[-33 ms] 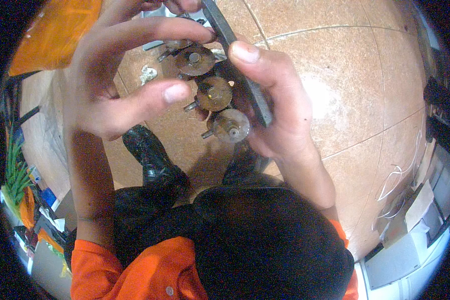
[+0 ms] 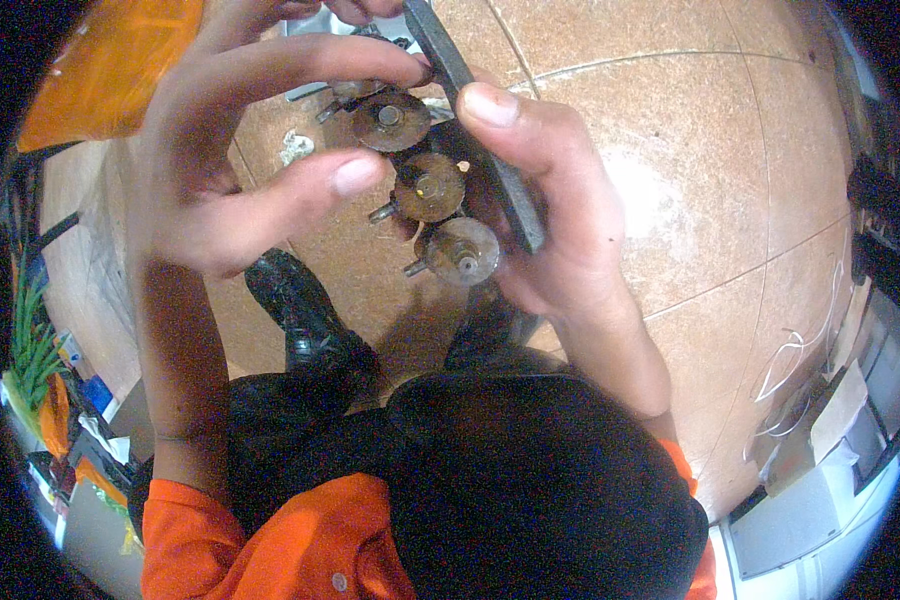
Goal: The person sits on the floor and manipulates a mechanical part, likely a brake caliper, using pliers and a knife. They remove small components, inspect the part, and clean it with a cloth.
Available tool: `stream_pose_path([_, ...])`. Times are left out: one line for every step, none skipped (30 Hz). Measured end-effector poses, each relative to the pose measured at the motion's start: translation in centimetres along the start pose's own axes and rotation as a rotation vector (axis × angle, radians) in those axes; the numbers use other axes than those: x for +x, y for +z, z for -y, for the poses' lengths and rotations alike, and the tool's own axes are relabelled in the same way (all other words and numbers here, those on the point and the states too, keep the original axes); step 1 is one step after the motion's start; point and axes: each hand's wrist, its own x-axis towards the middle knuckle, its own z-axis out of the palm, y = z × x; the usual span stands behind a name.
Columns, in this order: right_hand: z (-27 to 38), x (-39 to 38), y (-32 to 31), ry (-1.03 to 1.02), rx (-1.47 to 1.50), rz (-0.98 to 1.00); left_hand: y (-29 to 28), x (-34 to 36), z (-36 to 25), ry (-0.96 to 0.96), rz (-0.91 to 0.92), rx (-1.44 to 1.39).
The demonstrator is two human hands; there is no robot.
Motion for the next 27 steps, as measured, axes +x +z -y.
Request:
stream_pose_path([0.1, 0.0, 0.0, -0.006, -0.047, 0.002, 0.1, 0.1, 0.2, 0.023, -0.008, -0.004])
stream_pose_path([0.2, 0.0, 0.1, -0.012, -0.094, 0.003, 0.2, 0.1, 0.3, 0.045, -0.015, -0.008])
stream_pose_path([0.3, -0.2, 0.0, -0.01, -0.126, 0.03, 0.7, -0.1, 0.3, 0.002, -0.045, -0.097])
stream_pose_path([0.2, -0.6, 0.1, -0.006, -0.122, 0.031, 0.8, -0.2, 0.0, 0.003, -0.042, -0.106])
stream_pose_path([0.1, -0.5, -0.1, -0.011, -0.121, 0.04, 0.9, -0.2, 0.2, 0.013, -0.039, -0.106])
stream_pose_path([0.0, -0.6, 0.1, -0.02, -0.09, 0.025, 0.4, 0.0, 0.0, 0.074, -0.005, -0.024])
stream_pose_path([0.0, -0.6, 0.2, -0.027, -0.083, 0.021, 0.3, 0.0, 0.1, 0.091, 0.008, -0.002])
stream_pose_path([0.1, -0.7, 0.2, -0.036, -0.077, 0.016, 0.1, 0.0, 0.2, 0.11, 0.02, 0.02])
stream_pose_path([0.2, -0.7, 0.2, -0.04, -0.098, 0.022, 0.4, -0.2, 0.7, 0.082, 0.008, -0.019])
stream_pose_path([0.2, -0.7, 0.2, -0.041, -0.112, 0.027, 0.4, -0.4, 0.9, 0.086, 0.008, -0.02])
stream_pose_path([0.3, -0.7, 0.1, -0.043, -0.126, 0.032, 0.4, -0.5, 1.0, 0.09, 0.009, -0.021])
stream_pose_path([0.4, -0.5, 0.0, -0.045, -0.133, 0.039, 0.1, -0.2, 0.9, 0.13, 0.022, 0.019])
stream_pose_path([0.4, 0.0, -0.2, -0.049, -0.108, 0.051, -0.1, 0.0, 1.2, 0.159, 0.03, 0.046])
stream_pose_path([0.4, -0.1, -0.2, -0.041, -0.079, 0.055, -0.2, 0.1, 1.0, 0.178, 0.039, 0.063])
stream_pose_path([0.2, 0.0, -0.4, -0.031, -0.016, 0.061, -0.3, 0.1, 1.1, 0.183, 0.041, 0.063])
stream_pose_path([0.1, 0.0, -0.4, -0.018, 0.016, 0.06, -0.4, 0.2, 1.0, 0.17, 0.052, 0.074])
stream_pose_path([0.1, 0.1, -0.5, -0.005, 0.049, 0.059, -0.5, 0.2, 0.9, 0.155, 0.063, 0.085])
stream_pose_path([0.1, 0.0, -0.5, 0.013, 0.052, 0.052, -0.6, 0.1, 0.6, 0.12, 0.081, 0.107])
stream_pose_path([0.1, 0.0, -0.6, 0.025, 0.043, 0.051, -0.6, 0.1, 0.6, 0.109, 0.084, 0.103])
stream_pose_path([0.1, 0.0, -0.6, 0.034, 0.033, 0.052, -0.6, 0.1, 0.5, 0.101, 0.087, 0.1])
stream_pose_path([0.1, -0.1, -0.7, 0.036, 0.01, 0.06, -0.5, 0.1, 0.7, 0.118, 0.073, 0.073])
stream_pose_path([0.1, -0.1, -0.7, 0.038, -0.014, 0.069, -0.5, 0.1, 0.6, 0.094, 0.066, 0.043])
stream_pose_path([0.1, -0.1, -0.5, 0.03, -0.013, 0.068, -0.5, 0.1, 0.6, 0.07, 0.058, 0.012])
stream_pose_path([0.2, -0.1, -0.3, 0.021, -0.011, 0.067, -0.5, 0.3, 0.2, 0.005, 0.057, -0.022])
stream_pose_path([0.3, -0.1, -0.2, 0.011, -0.009, 0.065, -0.2, 0.2, 0.5, -0.018, 0.03, -0.051])
stream_pose_path([0.2, -0.2, -0.2, 0.003, -0.01, 0.062, 0.0, 0.1, 0.7, -0.041, 0.002, -0.081])
stream_pose_path([0.2, -0.2, -0.1, -0.001, -0.011, 0.064, 0.7, -0.2, 1.3, -0.027, -0.054, -0.102])
